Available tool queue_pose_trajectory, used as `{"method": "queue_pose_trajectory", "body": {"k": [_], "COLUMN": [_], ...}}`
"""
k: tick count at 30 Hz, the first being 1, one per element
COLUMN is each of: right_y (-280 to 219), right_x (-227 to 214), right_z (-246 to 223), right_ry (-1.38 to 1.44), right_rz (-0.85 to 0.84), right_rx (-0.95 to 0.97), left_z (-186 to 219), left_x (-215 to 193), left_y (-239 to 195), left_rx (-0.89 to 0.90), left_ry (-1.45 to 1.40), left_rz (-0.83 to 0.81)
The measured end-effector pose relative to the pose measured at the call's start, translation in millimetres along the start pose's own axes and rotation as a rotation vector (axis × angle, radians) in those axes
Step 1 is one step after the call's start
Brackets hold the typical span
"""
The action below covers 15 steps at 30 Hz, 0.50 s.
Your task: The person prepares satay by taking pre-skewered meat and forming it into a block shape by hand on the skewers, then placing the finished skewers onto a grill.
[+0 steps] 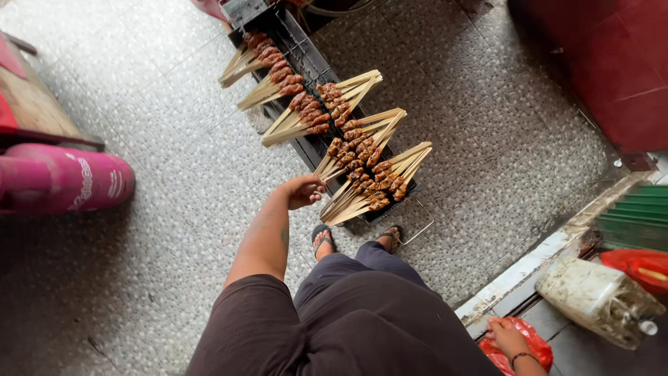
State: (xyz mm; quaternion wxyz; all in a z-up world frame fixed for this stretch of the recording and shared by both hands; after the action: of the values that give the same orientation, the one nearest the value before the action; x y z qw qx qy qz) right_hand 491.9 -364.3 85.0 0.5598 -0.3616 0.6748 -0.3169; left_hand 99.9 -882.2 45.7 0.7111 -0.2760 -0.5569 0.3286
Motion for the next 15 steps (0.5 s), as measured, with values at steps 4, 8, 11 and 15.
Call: {"method": "queue_pose_trajectory", "body": {"k": [4, 8, 11, 15], "right_y": [19.4, -34.5, -16.7, -23.6], "right_x": [-23.6, -8.2, 7.4, 39.2], "right_z": [-39.5, -106.4, -101.3, -91.1], "right_ry": [-0.022, 0.008, 0.000, 0.110], "right_rz": [0.064, 0.015, -0.013, -0.016], "right_rx": [0.096, 0.035, -0.044, -0.032], "left_z": [-10.4, -18.4, -3.9, 35.1], "left_x": [4.8, -25.3, -43.3, -56.7], "left_y": [-23.9, -22.6, -30.8, -31.4], "left_rx": [0.239, 0.514, 0.729, 0.789], "left_ry": [-0.065, -0.446, -0.704, -0.771], "left_rz": [0.295, 0.566, 0.527, 0.501]}}
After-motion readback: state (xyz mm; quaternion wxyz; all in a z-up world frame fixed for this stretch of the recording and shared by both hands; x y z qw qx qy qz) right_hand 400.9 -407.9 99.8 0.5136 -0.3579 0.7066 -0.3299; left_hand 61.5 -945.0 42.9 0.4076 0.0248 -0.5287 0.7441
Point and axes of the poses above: each hand's wrist, its own y-axis towards the middle knuckle, its own x-axis out of the palm, z = x × y, the point moved 2 cm from there along y, towards the middle knuckle, and after that the axes turned 5 degrees about y, right-handed, at the moved point
